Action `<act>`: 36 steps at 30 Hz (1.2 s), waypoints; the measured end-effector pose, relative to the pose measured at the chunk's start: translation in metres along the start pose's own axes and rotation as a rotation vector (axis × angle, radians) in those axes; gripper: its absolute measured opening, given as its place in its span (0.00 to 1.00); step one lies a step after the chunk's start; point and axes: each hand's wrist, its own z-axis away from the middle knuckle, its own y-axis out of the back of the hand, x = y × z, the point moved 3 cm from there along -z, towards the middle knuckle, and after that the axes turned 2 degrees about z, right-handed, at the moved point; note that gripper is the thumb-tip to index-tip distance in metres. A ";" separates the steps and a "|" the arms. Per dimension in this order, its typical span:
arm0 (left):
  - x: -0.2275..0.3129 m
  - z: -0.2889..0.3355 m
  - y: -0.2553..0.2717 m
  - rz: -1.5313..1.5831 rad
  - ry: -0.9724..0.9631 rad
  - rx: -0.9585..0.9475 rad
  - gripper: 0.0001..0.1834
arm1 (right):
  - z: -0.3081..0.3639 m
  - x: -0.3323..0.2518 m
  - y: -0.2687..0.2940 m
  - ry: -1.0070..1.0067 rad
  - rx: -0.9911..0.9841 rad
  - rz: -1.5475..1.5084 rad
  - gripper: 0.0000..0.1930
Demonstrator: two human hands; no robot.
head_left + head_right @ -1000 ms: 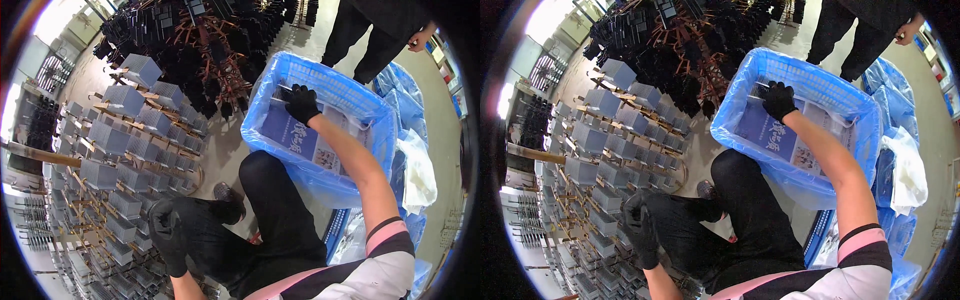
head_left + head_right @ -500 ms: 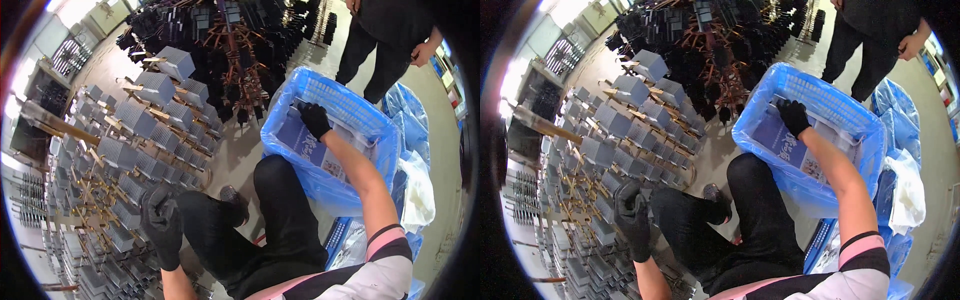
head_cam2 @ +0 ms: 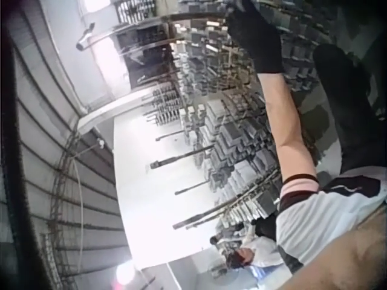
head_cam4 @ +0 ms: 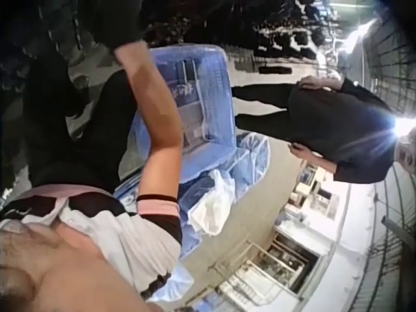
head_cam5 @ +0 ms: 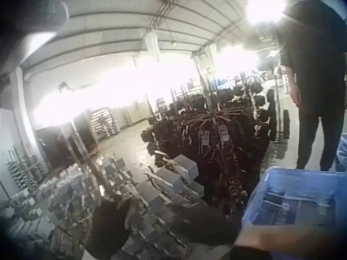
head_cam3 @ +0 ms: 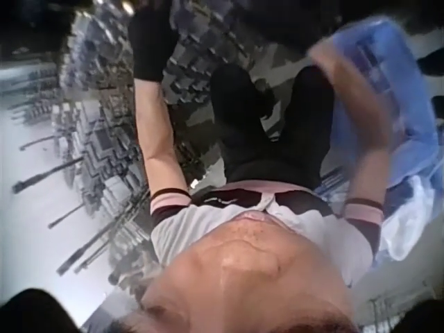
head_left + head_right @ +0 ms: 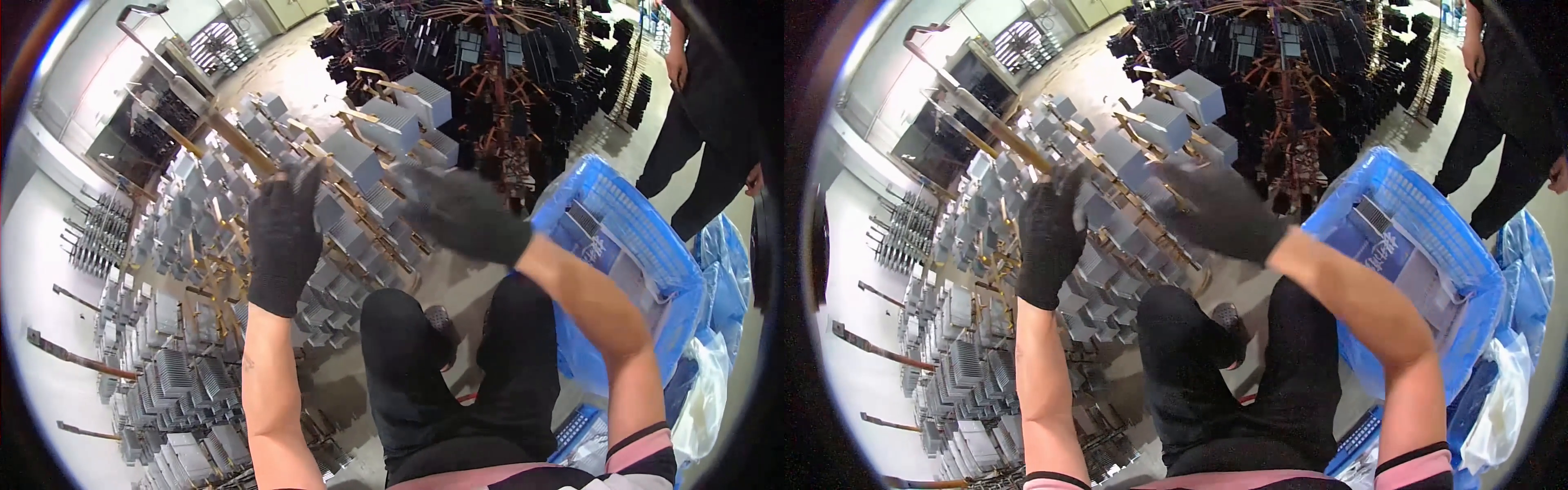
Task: The recorder is taking metal parts from a blue crate and placing them onto an industrial rack.
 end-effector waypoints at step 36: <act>0.039 0.082 0.005 1.223 0.620 0.256 0.29 | 0.022 -0.058 -0.042 -0.171 0.101 -0.294 0.33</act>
